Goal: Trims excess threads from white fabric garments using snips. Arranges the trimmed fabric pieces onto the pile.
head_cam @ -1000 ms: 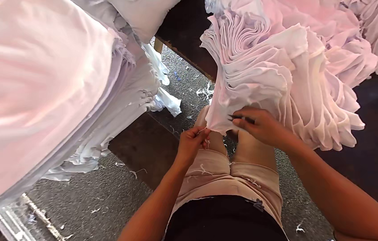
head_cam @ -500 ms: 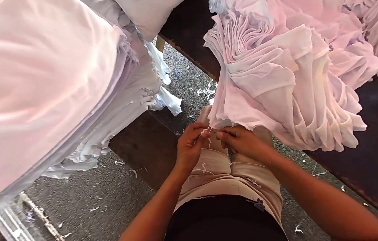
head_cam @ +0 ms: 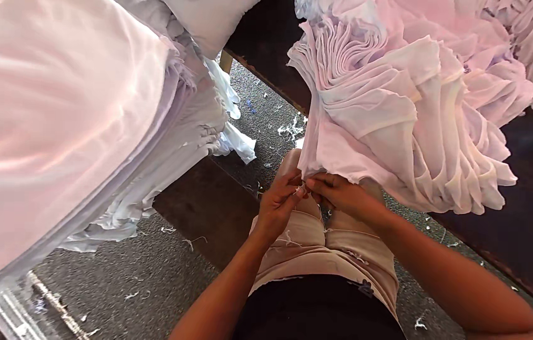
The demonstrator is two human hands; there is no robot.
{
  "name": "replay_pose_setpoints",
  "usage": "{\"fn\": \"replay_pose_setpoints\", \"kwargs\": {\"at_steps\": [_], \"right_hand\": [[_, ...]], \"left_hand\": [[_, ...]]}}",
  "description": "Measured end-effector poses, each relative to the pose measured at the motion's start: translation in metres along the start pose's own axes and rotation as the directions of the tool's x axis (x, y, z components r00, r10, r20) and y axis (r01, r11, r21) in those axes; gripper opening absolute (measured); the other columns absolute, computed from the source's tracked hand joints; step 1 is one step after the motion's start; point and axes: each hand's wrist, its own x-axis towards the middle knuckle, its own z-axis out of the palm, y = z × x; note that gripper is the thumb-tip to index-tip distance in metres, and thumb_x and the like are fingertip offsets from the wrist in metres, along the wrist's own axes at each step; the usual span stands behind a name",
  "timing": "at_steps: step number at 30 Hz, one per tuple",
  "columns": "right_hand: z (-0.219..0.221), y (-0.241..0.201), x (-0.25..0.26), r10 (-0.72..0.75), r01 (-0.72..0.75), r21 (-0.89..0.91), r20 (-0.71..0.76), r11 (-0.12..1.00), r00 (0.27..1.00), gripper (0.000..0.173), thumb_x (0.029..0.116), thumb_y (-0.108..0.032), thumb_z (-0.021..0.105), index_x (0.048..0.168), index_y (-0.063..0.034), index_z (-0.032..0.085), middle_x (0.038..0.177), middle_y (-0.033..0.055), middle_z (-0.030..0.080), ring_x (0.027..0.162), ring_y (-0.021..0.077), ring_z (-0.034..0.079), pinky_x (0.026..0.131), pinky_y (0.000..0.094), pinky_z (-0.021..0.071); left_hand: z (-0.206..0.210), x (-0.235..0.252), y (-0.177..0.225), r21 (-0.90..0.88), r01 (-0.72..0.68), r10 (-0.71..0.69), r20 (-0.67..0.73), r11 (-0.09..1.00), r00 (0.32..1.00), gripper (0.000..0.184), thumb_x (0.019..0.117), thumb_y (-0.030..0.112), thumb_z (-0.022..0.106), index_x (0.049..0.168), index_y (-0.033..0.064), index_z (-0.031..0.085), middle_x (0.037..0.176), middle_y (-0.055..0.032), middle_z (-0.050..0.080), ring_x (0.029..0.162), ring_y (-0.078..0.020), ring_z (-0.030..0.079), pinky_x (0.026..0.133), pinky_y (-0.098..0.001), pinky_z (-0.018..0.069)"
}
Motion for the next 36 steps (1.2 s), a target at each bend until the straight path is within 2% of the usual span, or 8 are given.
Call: {"fn": "replay_pose_setpoints", "kwargs": {"at_steps": [3,6,10,13,16,26,33,36], "right_hand": [[-0.006,-0.003,-0.001,0.0,0.001,0.012,-0.085,1.0,0.996,0.029,0.1109,-0.023,0.044,0.107,-0.0023,0.064,0.072,-0.0058,0.052,0.057,-0.0015,0.044,0.055,0.0148,0.0369],[-0.02,-0.007,-0.007,-0.045,0.048,0.013,-0.193,0.999,0.98,0.029,0.1107,-0.021,0.045,0.106,-0.0004,0.065,0.072,-0.004,0.054,0.055,-0.0005,0.044,0.053,0.0154,0.038],[-0.038,-0.004,-0.019,-0.12,0.132,0.016,-0.312,0.991,0.942,0.024,0.1091,-0.017,0.048,0.104,-0.0008,0.066,0.07,-0.0027,0.057,0.052,0.0008,0.046,0.049,0.0157,0.0399],[-0.046,0.003,-0.025,-0.196,0.206,-0.001,-0.311,0.978,0.93,0.023,0.1083,-0.014,0.048,0.102,-0.0019,0.066,0.068,-0.0037,0.057,0.051,-0.0001,0.046,0.049,0.0147,0.0398],[-0.05,0.008,-0.031,-0.192,0.185,-0.054,-0.228,0.981,0.954,0.021,0.107,-0.012,0.05,0.103,-0.0012,0.066,0.071,-0.0037,0.058,0.054,-0.0004,0.047,0.052,0.015,0.0407],[-0.036,0.027,-0.03,-0.151,0.217,-0.334,0.213,0.917,0.965,0.034,0.1097,-0.025,0.047,0.114,0.0013,0.068,0.081,-0.0023,0.059,0.063,-0.0039,0.046,0.059,0.0145,0.0405],[-0.032,0.037,-0.036,-0.198,0.187,-0.338,-0.001,0.923,0.98,0.034,0.1028,-0.03,0.06,0.116,-0.0002,0.07,0.089,0.002,0.065,0.074,-0.0001,0.055,0.071,0.019,0.0472],[-0.017,0.047,-0.032,-0.471,0.255,-0.607,-0.226,0.753,0.853,0.031,0.0943,-0.023,0.068,0.109,0.0037,0.072,0.085,0.0172,0.069,0.074,0.026,0.064,0.071,0.0441,0.0537]], "left_hand": [[0.014,0.004,-0.003,-0.277,0.184,-0.201,-0.036,0.943,0.979,0.025,0.0974,0.001,0.045,0.098,-0.0033,0.069,0.115,-0.0036,0.071,0.105,-0.0073,0.067,0.095,-0.0295,0.0545],[0.037,0.021,0.003,-0.634,0.386,-0.542,-0.063,0.67,0.838,0.016,0.1073,0.005,0.039,0.115,-0.0017,0.052,0.097,-0.0082,0.07,0.09,-0.0169,0.072,0.089,-0.0347,0.059],[0.061,0.036,0.002,-0.676,0.536,-0.673,0.08,0.506,0.735,0.022,0.1056,0.004,0.048,0.127,0.0031,0.046,0.098,-0.0059,0.064,0.082,-0.0119,0.067,0.077,-0.0267,0.0571],[0.071,0.036,0.003,-0.631,0.543,-0.674,0.043,0.554,0.737,0.007,0.1069,0.006,0.048,0.107,0.0012,0.054,0.083,-0.0035,0.066,0.066,-0.0064,0.061,0.065,-0.0205,0.0533],[0.065,0.022,0.004,-0.512,0.518,-0.607,-0.01,0.686,0.794,0.023,0.1101,0.011,0.041,0.095,0.0016,0.057,0.074,0.0009,0.061,0.059,-0.0036,0.054,0.061,-0.0181,0.0494],[0.046,-0.016,0.012,-0.353,0.426,-0.492,-0.121,0.833,0.862,0.011,0.1048,0.001,0.049,0.104,-0.0031,0.059,0.076,-0.0002,0.07,0.06,-0.0039,0.063,0.06,-0.0186,0.054],[0.045,-0.023,0.019,-0.326,0.398,-0.446,-0.084,0.857,0.891,0.013,0.1023,-0.002,0.048,0.099,-0.0002,0.061,0.073,0.0035,0.069,0.062,-0.0032,0.064,0.063,-0.0191,0.056],[0.045,-0.024,0.017,-0.321,0.35,-0.396,-0.088,0.88,0.914,0.014,0.1005,-0.003,0.049,0.098,0.0011,0.062,0.073,0.0048,0.069,0.064,-0.0024,0.065,0.064,-0.0189,0.0564]]}}
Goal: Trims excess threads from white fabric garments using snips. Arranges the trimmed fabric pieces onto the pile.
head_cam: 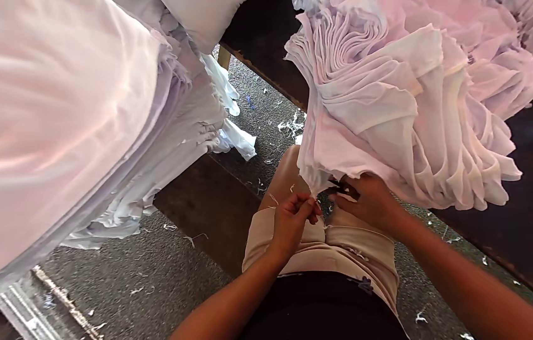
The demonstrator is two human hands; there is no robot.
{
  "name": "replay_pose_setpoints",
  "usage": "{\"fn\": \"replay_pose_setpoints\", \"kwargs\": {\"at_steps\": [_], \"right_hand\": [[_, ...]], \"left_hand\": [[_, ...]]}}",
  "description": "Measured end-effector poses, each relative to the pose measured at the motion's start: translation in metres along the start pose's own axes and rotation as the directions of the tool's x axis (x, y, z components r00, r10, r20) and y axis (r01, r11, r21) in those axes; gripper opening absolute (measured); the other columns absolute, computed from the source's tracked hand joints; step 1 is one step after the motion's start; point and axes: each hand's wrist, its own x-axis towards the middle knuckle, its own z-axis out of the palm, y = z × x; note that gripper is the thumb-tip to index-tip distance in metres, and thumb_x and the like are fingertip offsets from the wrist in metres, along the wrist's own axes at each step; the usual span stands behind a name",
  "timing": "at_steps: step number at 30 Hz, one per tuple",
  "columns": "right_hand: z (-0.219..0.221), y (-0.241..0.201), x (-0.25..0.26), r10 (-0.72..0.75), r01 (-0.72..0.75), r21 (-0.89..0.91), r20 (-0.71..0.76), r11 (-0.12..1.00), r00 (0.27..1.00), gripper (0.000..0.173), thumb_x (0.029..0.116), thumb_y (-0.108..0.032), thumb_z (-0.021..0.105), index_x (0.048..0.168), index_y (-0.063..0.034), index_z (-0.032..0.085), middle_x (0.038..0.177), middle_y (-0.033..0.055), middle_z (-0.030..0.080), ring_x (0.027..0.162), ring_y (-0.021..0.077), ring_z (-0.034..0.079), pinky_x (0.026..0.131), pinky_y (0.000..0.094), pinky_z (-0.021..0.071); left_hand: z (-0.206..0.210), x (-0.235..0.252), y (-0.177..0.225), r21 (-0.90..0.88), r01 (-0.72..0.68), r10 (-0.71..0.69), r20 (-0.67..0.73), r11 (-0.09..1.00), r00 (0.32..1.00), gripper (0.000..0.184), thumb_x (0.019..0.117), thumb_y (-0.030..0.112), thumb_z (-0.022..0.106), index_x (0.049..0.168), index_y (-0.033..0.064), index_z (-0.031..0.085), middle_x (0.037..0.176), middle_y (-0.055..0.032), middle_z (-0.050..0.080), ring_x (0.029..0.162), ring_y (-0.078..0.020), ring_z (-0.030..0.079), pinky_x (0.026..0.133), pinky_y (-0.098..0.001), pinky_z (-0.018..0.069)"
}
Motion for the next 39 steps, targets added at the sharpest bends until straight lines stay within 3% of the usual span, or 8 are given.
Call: {"fn": "replay_pose_setpoints", "kwargs": {"at_steps": [2,6,11,15,18,20,31,39], "right_hand": [[0.012,0.007,0.002,-0.136,0.117,-0.162,-0.116,0.98,0.984,0.023,0.091,-0.014,0.07,0.106,0.0033,0.074,0.082,0.0222,0.07,0.071,0.0383,0.069,0.068,0.0551,0.0572],[0.022,0.011,0.007,-0.258,0.203,-0.236,-0.233,0.95,0.938,0.013,0.0862,-0.006,0.07,0.092,0.0037,0.076,0.071,0.0213,0.068,0.063,0.0392,0.068,0.061,0.0546,0.0562],[0.028,0.014,0.007,-0.306,0.245,-0.223,-0.304,0.944,0.902,0.016,0.0874,-0.01,0.07,0.095,0.0018,0.076,0.075,0.0188,0.07,0.063,0.0331,0.068,0.061,0.0471,0.0567],[0.029,0.014,0.004,-0.277,0.226,-0.186,-0.323,0.956,0.905,0.018,0.088,-0.011,0.07,0.098,0.0019,0.076,0.076,0.0187,0.07,0.062,0.0309,0.067,0.06,0.0437,0.0562],[0.031,0.016,0.003,-0.246,0.211,-0.136,-0.342,0.968,0.907,0.019,0.0881,-0.013,0.071,0.098,0.0019,0.077,0.078,0.0185,0.07,0.063,0.0285,0.066,0.061,0.0408,0.0559],[0.033,0.018,0.003,-0.242,0.208,-0.132,-0.358,0.969,0.902,0.019,0.0895,-0.015,0.071,0.098,0.0006,0.076,0.079,0.0173,0.07,0.065,0.0264,0.066,0.062,0.0388,0.0562],[0.035,0.012,0.001,-0.244,0.212,-0.124,-0.402,0.969,0.883,0.016,0.0855,-0.011,0.072,0.095,0.001,0.076,0.078,0.0178,0.07,0.064,0.0245,0.065,0.06,0.0332,0.0549],[0.035,0.01,0.0,-0.227,0.204,-0.099,-0.421,0.974,0.878,0.017,0.0859,-0.011,0.072,0.095,0.0033,0.076,0.078,0.0186,0.069,0.064,0.0235,0.065,0.06,0.0329,0.0549]], "left_hand": [[0.0,0.002,-0.001,0.011,-0.037,0.037,0.018,0.999,0.999,0.016,0.1,-0.003,0.048,0.097,0.0019,0.062,0.074,0.0057,0.07,0.065,-0.0022,0.066,0.065,-0.0195,0.0571],[0.002,0.009,0.002,0.175,-0.096,0.099,-0.013,0.98,0.995,0.018,0.1049,0.006,0.045,0.11,-0.0057,0.057,0.092,-0.0016,0.068,0.081,-0.0064,0.068,0.077,-0.0254,0.0589],[0.011,0.018,-0.004,0.353,-0.303,0.339,-0.043,0.885,0.94,0.053,0.0869,0.011,0.076,0.123,-0.0121,0.045,0.105,-0.0122,0.063,0.091,-0.0093,0.067,0.081,-0.0248,0.0582],[0.007,0.02,-0.004,0.423,-0.442,0.471,0.038,0.791,0.881,0.03,0.0985,0.008,0.058,0.119,-0.0151,0.058,0.1,-0.014,0.068,0.089,-0.0077,0.068,0.083,-0.0244,0.0575],[0.002,0.014,-0.001,0.216,-0.347,0.349,0.031,0.913,0.937,0.039,0.1025,0.008,0.027,0.12,-0.0127,0.055,0.106,-0.0087,0.067,0.093,-0.0106,0.069,0.087,-0.0317,0.0591],[0.004,0.012,-0.001,0.028,-0.248,0.249,-0.026,0.968,0.968,0.039,0.0995,0.009,0.022,0.115,-0.0038,0.054,0.102,-0.0021,0.068,0.09,-0.012,0.07,0.084,-0.0344,0.0603],[-0.002,0.007,0.006,-0.344,-0.158,0.126,-0.113,0.926,0.986,0.044,0.0948,0.004,0.028,0.078,0.0172,0.066,0.083,0.0045,0.071,0.083,-0.0085,0.068,0.082,-0.0277,0.0561],[-0.012,0.01,0.006,-0.145,-0.121,0.13,0.053,0.982,0.99,0.025,0.0991,0.007,0.039,0.102,0.0081,0.064,0.076,0.0089,0.065,0.073,-0.0033,0.064,0.075,-0.0237,0.055]]}}
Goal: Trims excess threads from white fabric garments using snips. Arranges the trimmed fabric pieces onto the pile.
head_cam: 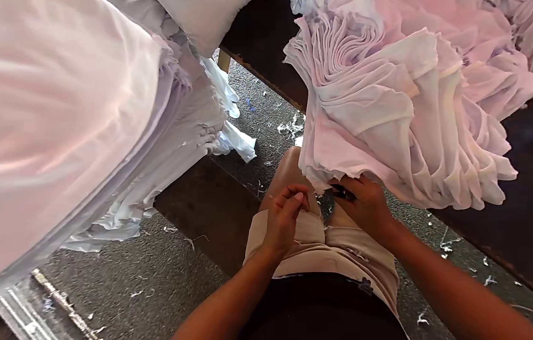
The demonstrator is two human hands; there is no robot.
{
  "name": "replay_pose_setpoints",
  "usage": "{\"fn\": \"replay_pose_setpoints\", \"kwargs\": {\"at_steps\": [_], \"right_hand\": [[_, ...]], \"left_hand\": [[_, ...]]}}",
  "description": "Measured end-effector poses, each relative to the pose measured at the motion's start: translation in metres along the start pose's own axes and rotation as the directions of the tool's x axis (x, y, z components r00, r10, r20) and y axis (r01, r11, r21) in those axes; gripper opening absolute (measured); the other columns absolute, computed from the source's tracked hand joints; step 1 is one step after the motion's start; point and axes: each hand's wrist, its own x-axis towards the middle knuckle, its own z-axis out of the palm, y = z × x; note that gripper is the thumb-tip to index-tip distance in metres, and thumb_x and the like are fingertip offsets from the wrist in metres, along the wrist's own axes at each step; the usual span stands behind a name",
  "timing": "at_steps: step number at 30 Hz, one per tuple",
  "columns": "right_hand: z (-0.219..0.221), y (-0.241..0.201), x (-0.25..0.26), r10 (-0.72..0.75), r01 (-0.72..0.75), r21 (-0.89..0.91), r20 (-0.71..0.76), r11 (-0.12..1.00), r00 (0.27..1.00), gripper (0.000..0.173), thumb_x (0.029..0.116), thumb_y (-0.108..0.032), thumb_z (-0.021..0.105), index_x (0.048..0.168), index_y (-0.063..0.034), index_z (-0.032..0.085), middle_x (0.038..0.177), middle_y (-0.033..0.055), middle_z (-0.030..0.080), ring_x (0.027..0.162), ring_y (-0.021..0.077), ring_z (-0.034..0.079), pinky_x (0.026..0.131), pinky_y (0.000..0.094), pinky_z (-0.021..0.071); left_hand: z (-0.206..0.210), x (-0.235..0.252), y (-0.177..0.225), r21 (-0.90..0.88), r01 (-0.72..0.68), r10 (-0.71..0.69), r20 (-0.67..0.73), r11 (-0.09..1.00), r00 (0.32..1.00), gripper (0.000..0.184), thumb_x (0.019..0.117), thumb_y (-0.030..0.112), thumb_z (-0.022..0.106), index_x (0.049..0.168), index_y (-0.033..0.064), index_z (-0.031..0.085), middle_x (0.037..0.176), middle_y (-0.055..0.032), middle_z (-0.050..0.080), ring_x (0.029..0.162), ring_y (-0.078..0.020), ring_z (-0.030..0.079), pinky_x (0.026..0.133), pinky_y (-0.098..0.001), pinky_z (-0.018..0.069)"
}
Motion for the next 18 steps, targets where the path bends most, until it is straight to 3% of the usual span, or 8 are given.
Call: {"fn": "replay_pose_setpoints", "kwargs": {"at_steps": [3,7,14,16,18], "right_hand": [[-0.002,-0.002,0.001,0.012,-0.012,0.005,0.003,1.0,1.0,0.017,0.0863,-0.011,0.072,0.095,0.0033,0.075,0.08,0.0183,0.07,0.065,0.0221,0.065,0.061,0.0316,0.0552],[-0.001,-0.006,0.002,0.028,-0.028,-0.003,0.006,1.0,1.0,0.016,0.0854,-0.01,0.072,0.095,0.0028,0.076,0.079,0.0179,0.07,0.066,0.0227,0.066,0.062,0.032,0.0556],[0.001,-0.008,0.0,0.051,-0.051,-0.002,0.013,0.999,0.999,0.016,0.0851,-0.009,0.071,0.096,0.0022,0.077,0.081,0.0184,0.072,0.067,0.0248,0.068,0.063,0.0343,0.0569],[0.001,-0.007,-0.001,0.04,-0.04,-0.011,0.022,0.999,0.999,0.016,0.0839,-0.009,0.071,0.095,0.0017,0.077,0.079,0.0177,0.071,0.064,0.0251,0.067,0.061,0.0351,0.0553],[0.001,-0.005,-0.001,0.025,-0.025,-0.021,0.044,0.999,0.999,0.016,0.0845,-0.009,0.071,0.095,0.0015,0.077,0.076,0.0177,0.07,0.062,0.026,0.065,0.059,0.0365,0.0542]], "left_hand": [[0.008,-0.001,0.006,0.237,0.002,0.003,-0.022,0.972,1.0,0.013,0.1007,0.009,0.052,0.107,0.0015,0.061,0.085,0.0068,0.065,0.076,-0.0017,0.063,0.075,-0.022,0.0558],[0.028,0.002,0.01,0.374,0.051,-0.018,-0.09,0.926,0.996,0.019,0.0955,0.005,0.066,0.109,-0.0059,0.057,0.089,-0.0012,0.066,0.076,-0.0047,0.068,0.072,-0.0228,0.0594],[0.027,0.005,-0.001,0.454,-0.132,0.196,-0.096,0.881,0.976,0.022,0.0942,-0.001,0.066,0.112,-0.0122,0.058,0.084,-0.0043,0.071,0.073,-0.0054,0.07,0.072,-0.0223,0.0607],[0.018,0.002,-0.006,0.542,-0.248,0.312,-0.028,0.803,0.95,0.016,0.0948,0.001,0.066,0.104,-0.012,0.065,0.085,-0.0066,0.073,0.074,-0.0046,0.071,0.072,-0.0209,0.0607],[0.007,0.002,-0.01,0.678,-0.367,0.43,0.083,0.637,0.899,0.015,0.0949,0.002,0.065,0.099,-0.0108,0.071,0.084,-0.0108,0.074,0.073,-0.0061,0.071,0.072,-0.02,0.0601]]}}
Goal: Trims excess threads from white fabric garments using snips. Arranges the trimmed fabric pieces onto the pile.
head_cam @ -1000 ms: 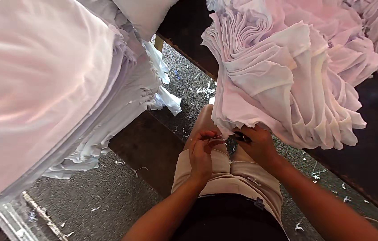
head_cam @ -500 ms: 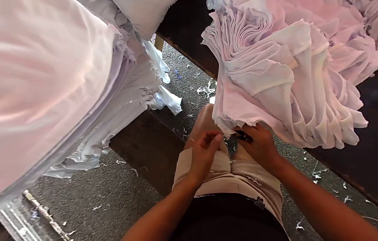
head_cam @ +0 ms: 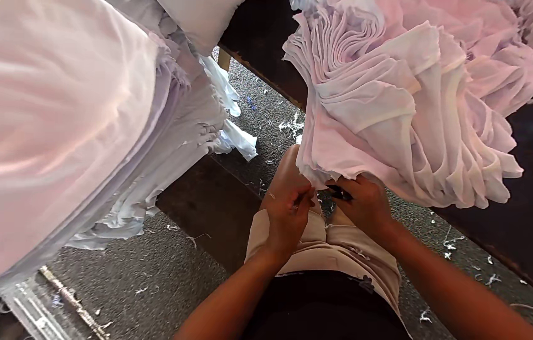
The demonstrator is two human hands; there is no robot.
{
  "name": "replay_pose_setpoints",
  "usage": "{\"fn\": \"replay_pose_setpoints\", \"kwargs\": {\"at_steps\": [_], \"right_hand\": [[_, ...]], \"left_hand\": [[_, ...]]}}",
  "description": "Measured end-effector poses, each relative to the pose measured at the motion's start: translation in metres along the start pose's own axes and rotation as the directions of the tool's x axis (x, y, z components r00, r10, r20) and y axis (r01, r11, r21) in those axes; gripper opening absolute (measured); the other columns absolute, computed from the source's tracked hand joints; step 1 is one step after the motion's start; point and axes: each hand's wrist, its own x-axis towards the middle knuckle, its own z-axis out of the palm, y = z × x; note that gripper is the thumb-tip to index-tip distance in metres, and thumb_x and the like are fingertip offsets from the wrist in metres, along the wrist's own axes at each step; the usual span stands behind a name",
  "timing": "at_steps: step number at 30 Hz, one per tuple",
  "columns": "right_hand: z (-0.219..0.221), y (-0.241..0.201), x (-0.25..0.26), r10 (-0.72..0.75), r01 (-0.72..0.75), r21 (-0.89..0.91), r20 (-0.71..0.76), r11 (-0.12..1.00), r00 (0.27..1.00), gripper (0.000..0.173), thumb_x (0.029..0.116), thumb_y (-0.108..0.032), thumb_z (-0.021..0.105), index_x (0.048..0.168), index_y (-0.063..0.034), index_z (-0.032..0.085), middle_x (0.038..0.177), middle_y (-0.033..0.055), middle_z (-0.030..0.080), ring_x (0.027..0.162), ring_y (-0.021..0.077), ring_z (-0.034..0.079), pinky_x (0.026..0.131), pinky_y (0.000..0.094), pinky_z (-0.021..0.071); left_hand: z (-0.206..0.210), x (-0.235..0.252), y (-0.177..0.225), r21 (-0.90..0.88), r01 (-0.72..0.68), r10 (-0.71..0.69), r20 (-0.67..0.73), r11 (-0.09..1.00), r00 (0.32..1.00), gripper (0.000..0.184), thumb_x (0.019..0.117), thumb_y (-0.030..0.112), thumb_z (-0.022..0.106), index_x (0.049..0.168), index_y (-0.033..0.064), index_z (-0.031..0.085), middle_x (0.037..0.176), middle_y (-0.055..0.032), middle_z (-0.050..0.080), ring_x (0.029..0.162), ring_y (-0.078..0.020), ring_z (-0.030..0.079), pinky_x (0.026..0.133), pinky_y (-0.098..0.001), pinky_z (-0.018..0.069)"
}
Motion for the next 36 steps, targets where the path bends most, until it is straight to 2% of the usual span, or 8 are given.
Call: {"fn": "replay_pose_setpoints", "kwargs": {"at_steps": [4,9,14,17,23,32,34,36], "right_hand": [[0.0,0.0,-0.001,-0.004,0.004,-0.005,0.035,1.0,0.999,0.017,0.085,-0.008,0.071,0.097,0.0016,0.077,0.076,0.0182,0.069,0.062,0.0284,0.066,0.059,0.0401,0.0554],[-0.006,-0.004,0.002,-0.001,0.001,0.0,0.057,1.0,0.998,0.016,0.0852,-0.007,0.071,0.098,0.0021,0.075,0.079,0.0186,0.07,0.064,0.0302,0.067,0.059,0.0443,0.0565],[-0.018,-0.005,-0.003,0.042,-0.045,0.02,0.129,0.999,0.991,0.044,0.0995,-0.034,0.061,0.117,0.0065,0.067,0.089,0.0187,0.07,0.072,0.027,0.067,0.065,0.0401,0.0562],[-0.019,-0.002,-0.011,-0.047,0.046,0.003,0.085,0.999,0.995,0.039,0.1039,-0.031,0.057,0.111,0.0048,0.068,0.087,0.0171,0.069,0.07,0.0239,0.067,0.065,0.0351,0.0567],[-0.015,-0.006,-0.021,-0.19,0.186,-0.089,-0.044,0.979,0.981,0.03,0.105,-0.027,0.057,0.107,-0.0016,0.072,0.095,0.0152,0.074,0.085,0.0237,0.072,0.077,0.0328,0.0583],[-0.006,-0.01,-0.018,-0.249,0.234,-0.159,-0.08,0.959,0.965,0.023,0.1042,-0.022,0.059,0.102,-0.0049,0.074,0.09,0.0115,0.076,0.081,0.0238,0.072,0.073,0.0343,0.0569],[-0.005,-0.008,-0.021,-0.205,0.196,-0.107,-0.081,0.975,0.975,0.025,0.1042,-0.022,0.058,0.102,-0.0035,0.074,0.088,0.0127,0.075,0.079,0.0232,0.072,0.072,0.0337,0.0572],[-0.007,-0.011,-0.027,-0.023,0.029,0.104,-0.053,0.994,0.998,0.03,0.1031,-0.025,0.06,0.105,0.003,0.073,0.089,0.0135,0.073,0.078,0.0152,0.069,0.073,0.0262,0.0572]], "left_hand": [[-0.006,0.0,-0.011,0.332,-0.266,0.277,0.015,0.905,0.961,0.017,0.0965,0.007,0.063,0.094,-0.0058,0.074,0.079,-0.0132,0.073,0.072,-0.0126,0.071,0.072,-0.0211,0.0581],[-0.006,0.0,-0.013,0.297,-0.514,0.536,0.006,0.805,0.844,0.012,0.0972,0.006,0.063,0.094,-0.0015,0.072,0.082,-0.0137,0.07,0.077,-0.0142,0.069,0.076,-0.0193,0.0551],[-0.009,-0.002,-0.01,0.199,-0.509,0.514,0.028,0.837,0.857,0.015,0.1005,0.01,0.061,0.094,-0.0004,0.071,0.083,-0.0122,0.069,0.079,-0.0121,0.067,0.077,-0.0178,0.054],[-0.009,-0.006,-0.007,0.15,-0.468,0.469,0.031,0.871,0.883,0.016,0.1007,0.011,0.061,0.095,-0.001,0.07,0.082,-0.0114,0.068,0.077,-0.01,0.066,0.076,-0.0166,0.0538],[-0.006,-0.008,-0.006,0.115,-0.447,0.447,0.03,0.887,0.894,0.018,0.1021,0.013,0.06,0.095,-0.002,0.067,0.08,-0.0101,0.067,0.075,-0.0077,0.066,0.075,-0.016,0.0547],[-0.004,-0.009,-0.004,0.094,-0.446,0.444,0.04,0.89,0.895,0.019,0.1031,0.014,0.059,0.095,-0.0022,0.066,0.081,-0.0104,0.067,0.076,-0.0072,0.066,0.075,-0.016,0.0552],[-0.004,-0.011,-0.003,0.07,-0.43,0.427,0.056,0.9,0.902,0.018,0.1037,0.013,0.059,0.097,-0.0018,0.065,0.083,-0.0101,0.067,0.078,-0.0068,0.066,0.076,-0.0163,0.0552],[-0.004,-0.014,-0.002,0.05,-0.4,0.398,0.052,0.915,0.916,0.018,0.1032,0.014,0.059,0.096,-0.0019,0.065,0.083,-0.0093,0.067,0.078,-0.0054,0.066,0.076,-0.0159,0.0553]]}}
